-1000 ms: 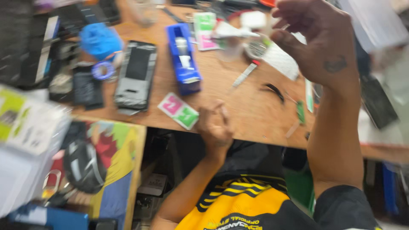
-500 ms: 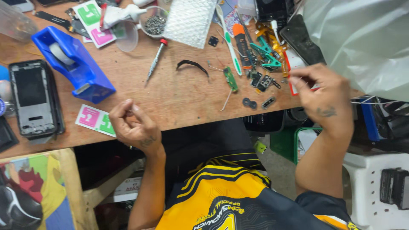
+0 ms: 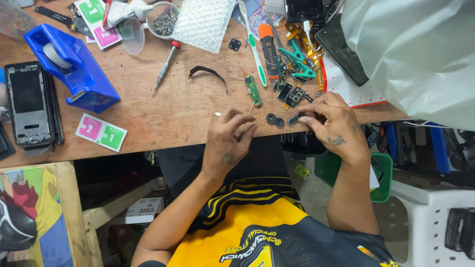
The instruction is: The person sorts small electronic components and ribbon cables on a cluttered workbench. They pick up items, separate them, and place some into a small plastic container while handling others individually.
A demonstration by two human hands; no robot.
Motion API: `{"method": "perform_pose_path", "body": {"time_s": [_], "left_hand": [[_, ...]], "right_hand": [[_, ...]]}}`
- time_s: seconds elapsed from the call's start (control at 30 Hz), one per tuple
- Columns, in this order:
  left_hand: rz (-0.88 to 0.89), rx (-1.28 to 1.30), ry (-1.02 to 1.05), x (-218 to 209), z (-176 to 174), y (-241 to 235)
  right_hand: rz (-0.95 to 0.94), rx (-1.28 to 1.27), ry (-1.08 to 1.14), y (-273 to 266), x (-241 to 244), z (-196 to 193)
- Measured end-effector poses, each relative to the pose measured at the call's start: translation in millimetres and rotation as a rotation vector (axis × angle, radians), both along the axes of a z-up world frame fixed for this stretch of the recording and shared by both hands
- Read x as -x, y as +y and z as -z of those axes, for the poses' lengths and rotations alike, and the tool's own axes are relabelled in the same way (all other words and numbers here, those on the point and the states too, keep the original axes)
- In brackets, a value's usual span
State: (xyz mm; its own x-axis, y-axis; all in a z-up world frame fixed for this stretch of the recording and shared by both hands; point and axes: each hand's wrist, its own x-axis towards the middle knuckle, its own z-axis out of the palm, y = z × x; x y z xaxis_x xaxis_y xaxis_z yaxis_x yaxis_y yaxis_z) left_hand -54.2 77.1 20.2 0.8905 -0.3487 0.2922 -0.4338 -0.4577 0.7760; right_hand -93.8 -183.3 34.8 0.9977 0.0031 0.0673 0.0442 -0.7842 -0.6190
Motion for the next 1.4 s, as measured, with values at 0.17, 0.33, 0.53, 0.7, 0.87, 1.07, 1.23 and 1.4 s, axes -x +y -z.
{"method": "perform_pose_path", "body": {"time_s": [0.17,0.33,0.53,0.7,0.87,1.07,1.23,1.4], "left_hand": [[0.126,-0.077,0.006,-14.4,-0.5,-21.8],[0.178,-0.178,0.051,-20.0,-0.5,-31.5],[0.047,-0.158,0.023,-33.1,4.7,-31.0],[0.012,-0.098,-0.055,-37.3,5.6,-53.1],[0.053,-0.099,-0.065,-51.0,6.9,-64.5],[0.012,-0.085,-0.091,-61.3,8.2,-68.3],[-0.074,0.101,-0.046,-67.3,12.8,-60.5],[-0.142,0.364,0.168,-79.7,17.7,-56.8]], "right_hand": [[-0.013,-0.028,0.006,-0.2,-7.5,-0.5],[0.167,-0.110,0.233,0.9,-14.1,-7.7],[0.126,-0.119,-0.020,3.8,-23.8,-10.1],[0.160,-0.141,0.035,8.5,-28.3,-6.5],[0.111,-0.092,-0.015,12.0,-30.4,-4.7],[0.152,-0.086,-0.091,12.7,-32.0,-10.9],[0.172,-0.085,-0.182,15.5,-35.3,-7.9],[0.147,-0.128,-0.190,26.8,-42.2,-2.7]]}}
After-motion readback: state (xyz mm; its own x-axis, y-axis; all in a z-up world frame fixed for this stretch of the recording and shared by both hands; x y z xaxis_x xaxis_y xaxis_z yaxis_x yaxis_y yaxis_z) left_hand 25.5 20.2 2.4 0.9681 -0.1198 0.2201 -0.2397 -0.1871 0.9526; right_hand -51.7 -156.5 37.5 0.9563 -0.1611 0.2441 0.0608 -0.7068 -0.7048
